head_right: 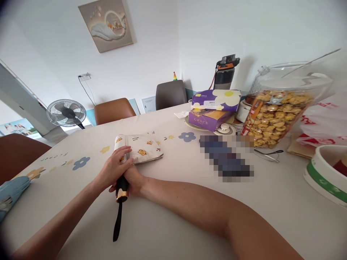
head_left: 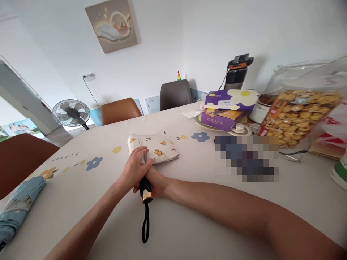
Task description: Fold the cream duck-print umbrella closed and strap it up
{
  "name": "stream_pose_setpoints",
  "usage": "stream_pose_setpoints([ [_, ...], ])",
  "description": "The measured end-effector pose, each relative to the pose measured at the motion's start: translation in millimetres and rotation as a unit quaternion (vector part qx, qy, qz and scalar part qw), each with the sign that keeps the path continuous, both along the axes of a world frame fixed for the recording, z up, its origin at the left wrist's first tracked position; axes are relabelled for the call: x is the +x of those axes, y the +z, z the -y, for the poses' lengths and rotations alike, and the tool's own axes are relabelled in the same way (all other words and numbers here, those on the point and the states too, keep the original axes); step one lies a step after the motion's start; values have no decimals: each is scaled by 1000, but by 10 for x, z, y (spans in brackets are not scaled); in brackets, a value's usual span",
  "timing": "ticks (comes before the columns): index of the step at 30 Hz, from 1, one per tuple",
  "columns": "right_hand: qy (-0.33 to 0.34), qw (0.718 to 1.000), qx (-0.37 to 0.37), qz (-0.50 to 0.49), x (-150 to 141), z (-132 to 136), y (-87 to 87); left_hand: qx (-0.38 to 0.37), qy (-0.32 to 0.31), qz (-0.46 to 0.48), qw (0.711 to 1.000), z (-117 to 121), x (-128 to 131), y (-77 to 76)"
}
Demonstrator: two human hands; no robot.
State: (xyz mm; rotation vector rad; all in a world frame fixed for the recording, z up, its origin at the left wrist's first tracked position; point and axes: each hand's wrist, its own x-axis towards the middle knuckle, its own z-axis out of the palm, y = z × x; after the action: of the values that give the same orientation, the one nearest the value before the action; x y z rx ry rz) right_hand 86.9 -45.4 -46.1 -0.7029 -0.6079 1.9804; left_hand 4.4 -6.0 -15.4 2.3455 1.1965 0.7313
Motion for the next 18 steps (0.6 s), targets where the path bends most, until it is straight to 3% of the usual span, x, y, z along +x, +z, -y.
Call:
stream_pose_setpoints([
  [9, 7, 1000, -13, -5, 5, -6, -4, -21, -1, 24, 999, 12, 44, -2],
  [14, 13, 999, -38, -10, 14, -12, 13, -16, -25, -79, 996, -54, 114, 67],
  [18, -2, 999, -47, -2, 23, -7, 30, 12, -98, -196, 976, -97, 235, 183],
])
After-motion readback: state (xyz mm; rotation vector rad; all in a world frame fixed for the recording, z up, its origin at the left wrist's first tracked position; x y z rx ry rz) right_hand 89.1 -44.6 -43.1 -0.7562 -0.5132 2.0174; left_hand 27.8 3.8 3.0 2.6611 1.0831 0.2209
